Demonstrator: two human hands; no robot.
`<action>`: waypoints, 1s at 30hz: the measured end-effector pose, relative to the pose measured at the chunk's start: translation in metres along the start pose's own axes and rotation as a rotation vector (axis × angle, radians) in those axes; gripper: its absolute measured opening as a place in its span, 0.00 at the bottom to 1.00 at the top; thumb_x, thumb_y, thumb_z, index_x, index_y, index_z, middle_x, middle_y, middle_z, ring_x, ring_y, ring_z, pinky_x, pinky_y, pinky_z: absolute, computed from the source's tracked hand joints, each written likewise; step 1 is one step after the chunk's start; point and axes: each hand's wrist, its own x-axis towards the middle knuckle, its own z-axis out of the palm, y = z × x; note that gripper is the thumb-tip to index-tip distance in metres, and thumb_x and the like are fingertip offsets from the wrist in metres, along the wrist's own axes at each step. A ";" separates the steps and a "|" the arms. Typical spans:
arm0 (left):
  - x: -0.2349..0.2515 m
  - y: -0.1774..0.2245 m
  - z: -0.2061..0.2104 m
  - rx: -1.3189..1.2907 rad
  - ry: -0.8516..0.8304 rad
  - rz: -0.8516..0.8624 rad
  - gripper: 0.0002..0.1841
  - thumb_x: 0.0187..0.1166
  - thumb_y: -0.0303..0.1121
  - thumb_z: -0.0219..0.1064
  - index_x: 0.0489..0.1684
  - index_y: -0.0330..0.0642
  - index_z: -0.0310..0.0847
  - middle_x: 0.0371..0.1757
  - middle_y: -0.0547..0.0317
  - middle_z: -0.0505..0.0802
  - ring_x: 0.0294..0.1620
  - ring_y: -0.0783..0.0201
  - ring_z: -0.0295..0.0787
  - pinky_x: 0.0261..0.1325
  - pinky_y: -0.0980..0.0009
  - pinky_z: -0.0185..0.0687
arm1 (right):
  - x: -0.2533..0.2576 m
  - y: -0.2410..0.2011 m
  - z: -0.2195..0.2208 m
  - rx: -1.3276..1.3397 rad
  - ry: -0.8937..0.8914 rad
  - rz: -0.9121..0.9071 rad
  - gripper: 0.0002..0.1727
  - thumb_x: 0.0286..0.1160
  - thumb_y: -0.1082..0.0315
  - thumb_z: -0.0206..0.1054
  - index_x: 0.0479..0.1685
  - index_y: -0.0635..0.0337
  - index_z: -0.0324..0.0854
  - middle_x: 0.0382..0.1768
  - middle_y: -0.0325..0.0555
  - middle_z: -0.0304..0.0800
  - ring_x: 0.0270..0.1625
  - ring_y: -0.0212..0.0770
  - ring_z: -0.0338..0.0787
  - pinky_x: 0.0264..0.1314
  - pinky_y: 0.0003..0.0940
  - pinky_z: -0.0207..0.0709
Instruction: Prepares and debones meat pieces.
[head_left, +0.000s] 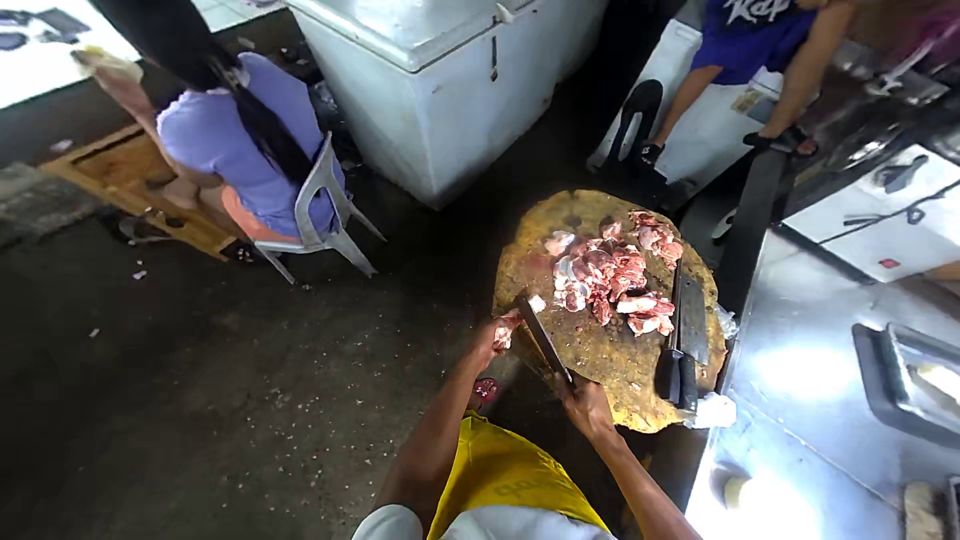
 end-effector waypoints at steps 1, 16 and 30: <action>0.000 0.000 0.000 -0.010 0.002 -0.006 0.13 0.85 0.44 0.58 0.50 0.46 0.81 0.31 0.62 0.83 0.26 0.68 0.77 0.29 0.70 0.75 | 0.001 -0.001 -0.003 -0.006 -0.007 0.000 0.25 0.88 0.42 0.55 0.59 0.49 0.90 0.31 0.47 0.94 0.37 0.50 0.94 0.45 0.58 0.86; 0.003 0.001 -0.002 -0.144 -0.007 -0.044 0.15 0.90 0.45 0.53 0.54 0.46 0.79 0.30 0.62 0.81 0.26 0.67 0.75 0.30 0.69 0.74 | 0.003 -0.023 -0.011 -0.014 0.272 -0.323 0.23 0.85 0.54 0.57 0.66 0.57 0.88 0.31 0.49 0.95 0.31 0.46 0.95 0.39 0.47 0.89; 0.005 -0.051 0.003 0.588 0.137 0.583 0.40 0.74 0.45 0.69 0.82 0.26 0.62 0.79 0.28 0.74 0.78 0.44 0.75 0.81 0.54 0.72 | -0.032 -0.048 -0.061 0.495 0.543 -0.653 0.21 0.89 0.53 0.60 0.33 0.59 0.86 0.16 0.36 0.82 0.18 0.26 0.82 0.23 0.26 0.82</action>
